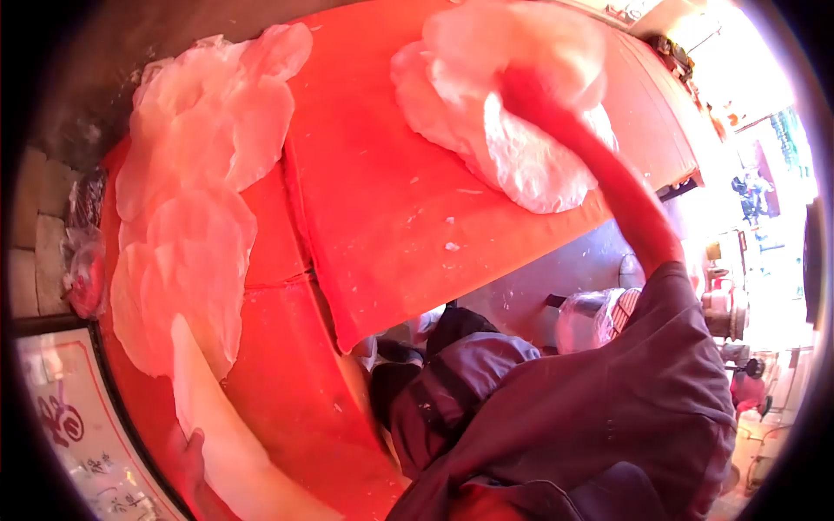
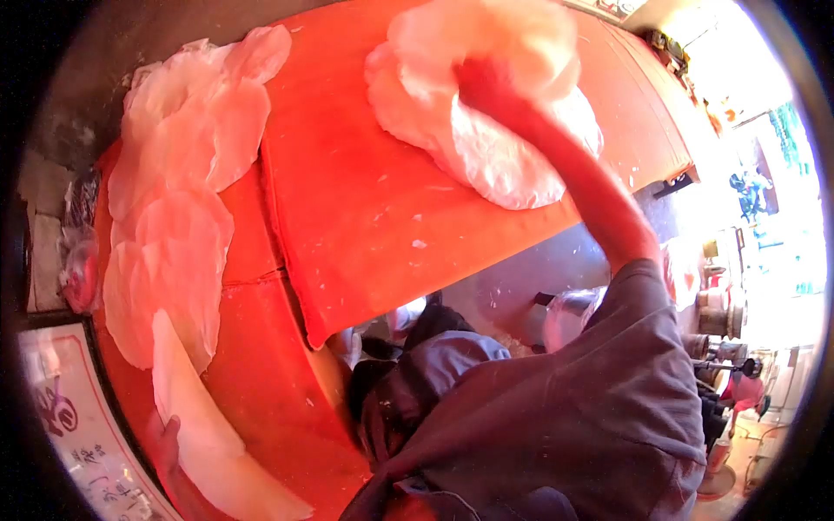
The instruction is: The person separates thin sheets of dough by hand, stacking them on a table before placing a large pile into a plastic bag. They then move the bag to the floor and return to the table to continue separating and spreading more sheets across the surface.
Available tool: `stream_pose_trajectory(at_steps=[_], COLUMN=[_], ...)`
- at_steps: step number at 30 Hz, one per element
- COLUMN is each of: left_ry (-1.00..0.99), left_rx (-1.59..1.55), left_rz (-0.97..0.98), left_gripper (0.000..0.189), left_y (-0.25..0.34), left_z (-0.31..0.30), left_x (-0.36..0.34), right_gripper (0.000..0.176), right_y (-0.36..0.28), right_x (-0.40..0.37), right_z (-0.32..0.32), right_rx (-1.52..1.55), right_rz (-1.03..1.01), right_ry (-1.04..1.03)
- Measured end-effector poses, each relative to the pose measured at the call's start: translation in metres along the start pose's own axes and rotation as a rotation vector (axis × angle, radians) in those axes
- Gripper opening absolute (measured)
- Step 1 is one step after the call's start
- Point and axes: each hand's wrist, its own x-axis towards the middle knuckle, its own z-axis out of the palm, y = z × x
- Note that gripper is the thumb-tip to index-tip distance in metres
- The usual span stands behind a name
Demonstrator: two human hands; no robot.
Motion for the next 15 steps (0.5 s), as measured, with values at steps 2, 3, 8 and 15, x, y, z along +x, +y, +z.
stream_pose_trajectory(at_steps=[2,3,8,15], left_ry=[0.055,0.083,-0.020,-0.221], left_rx=[-0.047,-0.075,-0.196,-0.550], left_rz=[-0.001,0.003,0.392,0.701], left_gripper=[0.043,0.042,0.045,0.034], left_y=[0.052,0.074,0.242,0.553], left_z=[0.022,0.032,0.077,0.202], left_x=[0.006,0.013,0.077,0.107], right_gripper=[0.032,0.036,0.056,0.057], right_y=[-0.008,-0.016,-0.066,-0.091], right_x=[-0.057,-0.084,-0.159,-0.184], right_z=[0.052,0.071,0.115,0.114], right_rx=[0.009,0.021,0.056,0.094], right_rz=[0.039,0.054,0.098,0.185], right_ry=[-0.182,-0.256,-0.316,-0.214])
